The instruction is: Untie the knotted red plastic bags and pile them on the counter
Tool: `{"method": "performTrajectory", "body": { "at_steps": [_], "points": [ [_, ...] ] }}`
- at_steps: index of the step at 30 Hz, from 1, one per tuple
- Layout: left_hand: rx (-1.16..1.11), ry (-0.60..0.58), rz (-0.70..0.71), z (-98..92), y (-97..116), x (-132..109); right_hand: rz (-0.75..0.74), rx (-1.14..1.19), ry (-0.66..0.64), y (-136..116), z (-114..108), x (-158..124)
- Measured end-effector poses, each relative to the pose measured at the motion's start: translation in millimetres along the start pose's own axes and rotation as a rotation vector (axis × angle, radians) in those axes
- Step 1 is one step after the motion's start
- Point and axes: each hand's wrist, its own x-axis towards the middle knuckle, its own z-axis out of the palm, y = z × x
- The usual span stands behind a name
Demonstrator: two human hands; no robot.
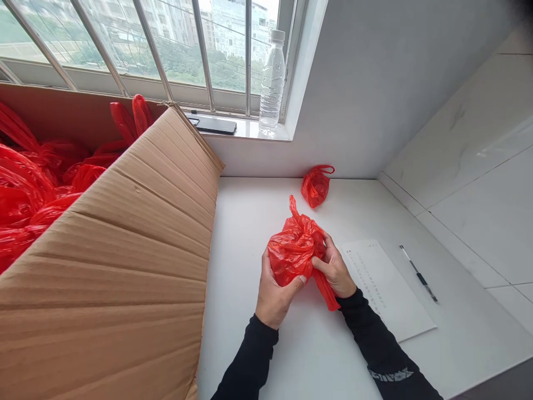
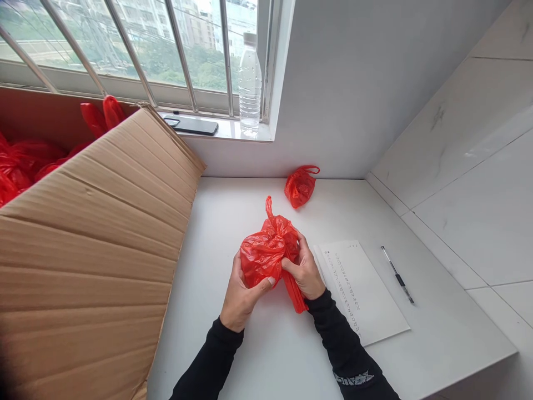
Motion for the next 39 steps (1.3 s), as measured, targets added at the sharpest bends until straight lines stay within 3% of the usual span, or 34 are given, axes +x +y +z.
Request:
{"method": "performTrajectory", "body": {
  "at_steps": [7,12,16,20,23,32,39],
  "points": [
    [-0.010,0.085,0.045,-4.3,-8.9,4.7,0.008,0.017,-0.033,-3.7,2.6,-0.8],
    [-0.070,0.098,-0.037,-5.3,-9.4,4.0,0.034,0.043,-0.039,-4.5,2.5,-1.6],
    [-0.064,0.069,-0.025,-6.8,-6.6,3.1,0.030,0.043,-0.014,-3.0,1.0,-1.7],
    [-0.006,-0.034,0.040,-3.3,-3.5,-0.1,0.030,0.046,0.017,-0.2,-2.1,-0.9],
    [0.037,-0.012,0.065,0.9,-2.5,-2.3,0.025,0.050,0.033,1.2,-2.6,0.2],
    [0.004,0.125,-0.028,-3.3,-8.3,2.7,0.031,0.077,0.024,-3.3,2.8,-0.6],
    [-0.019,0.098,-0.084,-3.2,-8.3,3.0,0.021,0.089,0.020,-2.1,1.9,-1.3]
  ]
}}
